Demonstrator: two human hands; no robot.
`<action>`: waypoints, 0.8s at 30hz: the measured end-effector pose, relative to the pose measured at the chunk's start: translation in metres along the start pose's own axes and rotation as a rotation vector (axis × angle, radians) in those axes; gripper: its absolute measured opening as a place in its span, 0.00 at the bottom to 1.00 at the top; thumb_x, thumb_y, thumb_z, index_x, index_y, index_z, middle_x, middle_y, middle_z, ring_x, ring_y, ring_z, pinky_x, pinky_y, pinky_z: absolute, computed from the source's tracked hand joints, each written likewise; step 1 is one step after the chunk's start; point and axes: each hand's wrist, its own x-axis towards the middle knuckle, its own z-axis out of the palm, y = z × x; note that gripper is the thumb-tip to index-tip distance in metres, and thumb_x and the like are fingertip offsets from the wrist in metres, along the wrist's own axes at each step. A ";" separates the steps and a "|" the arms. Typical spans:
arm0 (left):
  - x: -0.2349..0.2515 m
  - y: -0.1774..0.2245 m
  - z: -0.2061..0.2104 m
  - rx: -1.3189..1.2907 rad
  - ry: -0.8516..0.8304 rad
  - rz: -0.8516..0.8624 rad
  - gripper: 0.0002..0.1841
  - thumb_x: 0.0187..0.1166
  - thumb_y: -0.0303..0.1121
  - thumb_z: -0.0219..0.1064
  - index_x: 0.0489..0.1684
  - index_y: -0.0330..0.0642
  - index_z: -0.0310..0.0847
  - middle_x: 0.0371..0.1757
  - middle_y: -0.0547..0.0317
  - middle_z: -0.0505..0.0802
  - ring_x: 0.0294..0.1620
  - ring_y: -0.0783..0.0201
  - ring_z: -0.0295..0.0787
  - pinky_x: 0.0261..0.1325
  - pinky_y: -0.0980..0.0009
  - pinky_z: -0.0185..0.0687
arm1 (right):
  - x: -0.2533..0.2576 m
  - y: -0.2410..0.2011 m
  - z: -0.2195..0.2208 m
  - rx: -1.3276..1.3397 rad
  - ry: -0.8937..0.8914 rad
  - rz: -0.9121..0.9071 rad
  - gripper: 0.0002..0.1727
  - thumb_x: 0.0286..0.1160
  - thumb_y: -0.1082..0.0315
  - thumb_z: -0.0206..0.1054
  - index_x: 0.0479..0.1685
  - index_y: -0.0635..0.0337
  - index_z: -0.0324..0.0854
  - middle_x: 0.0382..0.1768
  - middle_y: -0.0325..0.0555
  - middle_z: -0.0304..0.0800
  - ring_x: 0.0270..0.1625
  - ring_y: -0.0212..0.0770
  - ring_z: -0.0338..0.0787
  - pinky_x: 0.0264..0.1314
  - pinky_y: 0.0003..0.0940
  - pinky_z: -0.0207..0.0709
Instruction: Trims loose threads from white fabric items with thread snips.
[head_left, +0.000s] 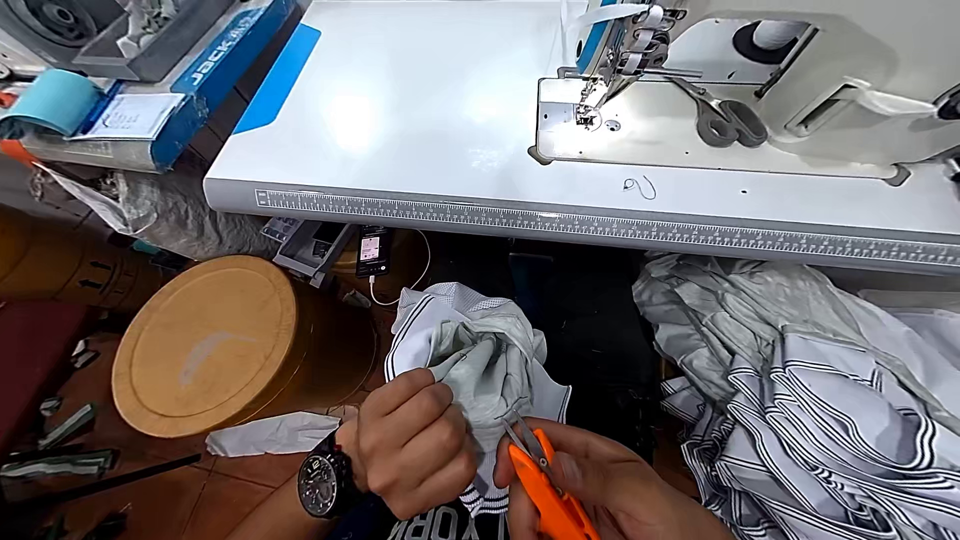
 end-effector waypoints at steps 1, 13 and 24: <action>0.000 0.000 0.000 0.001 -0.001 0.003 0.10 0.85 0.24 0.54 0.30 0.43 0.71 0.27 0.57 0.75 0.32 0.58 0.72 0.43 0.65 0.71 | 0.000 0.000 0.000 0.001 0.000 0.000 0.21 0.94 0.52 0.50 0.70 0.57 0.73 0.45 0.49 0.92 0.40 0.39 0.94 0.39 0.31 0.89; -0.003 -0.003 0.002 -0.005 0.004 0.019 0.10 0.85 0.24 0.54 0.30 0.43 0.71 0.27 0.57 0.76 0.32 0.58 0.72 0.42 0.65 0.71 | -0.017 -0.032 0.007 -0.723 0.390 -0.700 0.15 0.80 0.60 0.70 0.62 0.47 0.80 0.46 0.38 0.88 0.43 0.34 0.91 0.44 0.30 0.89; -0.002 -0.001 0.006 0.020 0.021 0.024 0.10 0.85 0.23 0.55 0.30 0.43 0.72 0.27 0.56 0.77 0.31 0.57 0.73 0.41 0.64 0.70 | 0.019 -0.002 -0.017 -1.824 0.637 -0.838 0.07 0.81 0.64 0.67 0.46 0.54 0.88 0.52 0.41 0.94 0.53 0.34 0.91 0.53 0.28 0.86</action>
